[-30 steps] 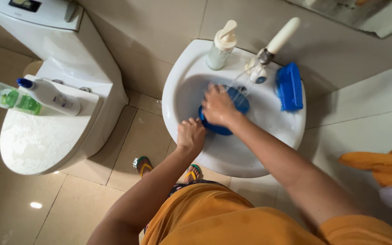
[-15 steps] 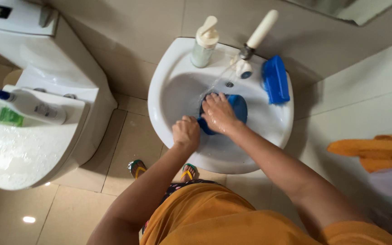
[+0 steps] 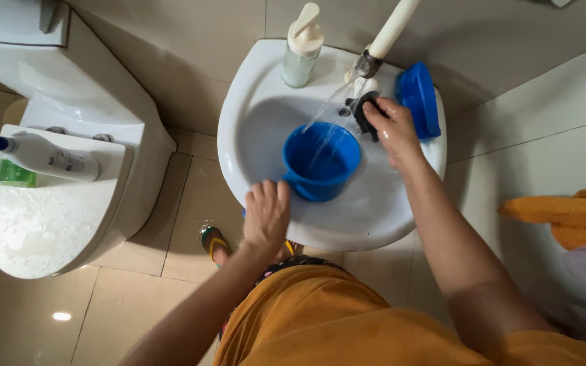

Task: The person scrubs the inside and outside of a blue plastic bucket using a dark sponge under running water at a bathroom sink. They rinse the bucket, then move to the floor to scrub the exterior and handle, repeatedly rinsing and wiping the bucket with the sponge.

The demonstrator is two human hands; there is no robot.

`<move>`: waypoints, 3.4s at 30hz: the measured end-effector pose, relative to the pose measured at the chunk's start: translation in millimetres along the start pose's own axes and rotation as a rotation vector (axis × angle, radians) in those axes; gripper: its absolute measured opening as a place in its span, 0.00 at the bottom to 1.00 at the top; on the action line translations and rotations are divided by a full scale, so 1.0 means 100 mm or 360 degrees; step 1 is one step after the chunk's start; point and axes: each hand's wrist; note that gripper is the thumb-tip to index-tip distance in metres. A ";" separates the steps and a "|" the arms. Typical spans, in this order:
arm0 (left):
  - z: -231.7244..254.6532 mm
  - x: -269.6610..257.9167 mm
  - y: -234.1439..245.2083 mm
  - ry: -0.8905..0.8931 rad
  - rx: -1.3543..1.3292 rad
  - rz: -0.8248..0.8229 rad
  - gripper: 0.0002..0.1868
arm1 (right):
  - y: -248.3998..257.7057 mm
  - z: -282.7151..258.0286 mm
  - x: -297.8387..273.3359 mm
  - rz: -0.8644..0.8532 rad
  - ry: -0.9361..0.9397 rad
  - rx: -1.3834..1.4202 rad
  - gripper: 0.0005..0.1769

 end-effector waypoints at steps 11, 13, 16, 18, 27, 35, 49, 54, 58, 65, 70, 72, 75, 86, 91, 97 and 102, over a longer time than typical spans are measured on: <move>0.09 0.02 0.10 0.0328 -0.0443 -0.0764 0.33 | -0.19 0.17 -0.18 0.0003 0.0424 -0.0383 0.18; 0.05 0.18 0.10 0.0414 -0.0306 -0.0877 0.33 | -0.34 0.36 -0.17 -0.0235 0.0542 -0.0690 0.20; -0.17 0.39 0.04 0.0243 -0.0250 -0.0392 0.29 | -0.63 0.68 -0.11 -0.0828 0.0828 -0.1356 0.17; -0.33 0.47 -0.01 0.0062 -0.0272 0.0048 0.28 | -0.82 0.90 -0.07 -0.1437 0.0144 -0.1383 0.22; -0.41 0.54 -0.17 0.0061 -0.0576 0.0491 0.22 | -1.16 1.72 -0.02 -0.1349 0.0471 -0.1249 0.13; -0.38 0.54 -0.22 0.0115 -0.0591 0.0521 0.22 | -0.94 1.67 0.05 -0.1330 0.0189 -0.1684 0.16; -0.31 0.62 -0.26 0.0078 -0.0525 0.0428 0.22 | -0.88 1.78 0.15 -0.1164 0.0319 -0.1595 0.17; -0.27 0.66 -0.23 0.0007 -0.0557 0.0315 0.22 | -1.02 2.09 0.16 -0.1557 -0.0102 -0.1489 0.16; -0.31 0.70 -0.23 0.0020 -0.0549 0.0225 0.22 | -1.11 2.34 0.36 -0.1503 0.0302 -0.1706 0.13; -0.22 0.70 -0.28 0.0047 -0.0453 0.0047 0.24 | -0.65 2.54 0.01 -0.1386 -0.0011 -0.1632 0.14; -0.25 0.74 -0.22 0.0058 -0.0450 0.0006 0.25 | -1.02 2.39 0.14 -0.1285 0.0090 -0.1339 0.15; -0.25 0.75 -0.24 0.0095 -0.0470 -0.0020 0.25 | -1.07 2.29 0.24 -0.1224 0.0293 -0.1562 0.16; -0.21 0.75 -0.27 0.0110 -0.0484 -0.0057 0.26 | -0.88 2.12 0.20 -0.1161 0.0277 -0.1805 0.17; -0.22 0.75 -0.19 0.0106 -0.0483 -0.0116 0.24 | -1.08 2.40 0.15 -0.1104 0.0075 -0.1585 0.17; -0.23 0.77 -0.20 0.0096 -0.0490 -0.0115 0.24 | -1.00 2.47 0.20 -0.1039 -0.0015 -0.1472 0.16; -0.21 0.74 -0.21 0.0066 -0.0480 -0.0053 0.23 | -0.72 2.23 -0.06 -0.1547 -0.0560 -0.0907 0.19; -0.24 0.76 -0.20 0.0077 -0.0482 -0.0051 0.23 | -0.91 2.26 0.24 -0.1202 -0.0081 -0.1038 0.14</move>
Point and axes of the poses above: each hand's wrist, its own x-axis towards the middle knuckle, its own y-axis out of the back of the hand, z = x × y, and after that the axes turned 14 degrees about y, right-handed
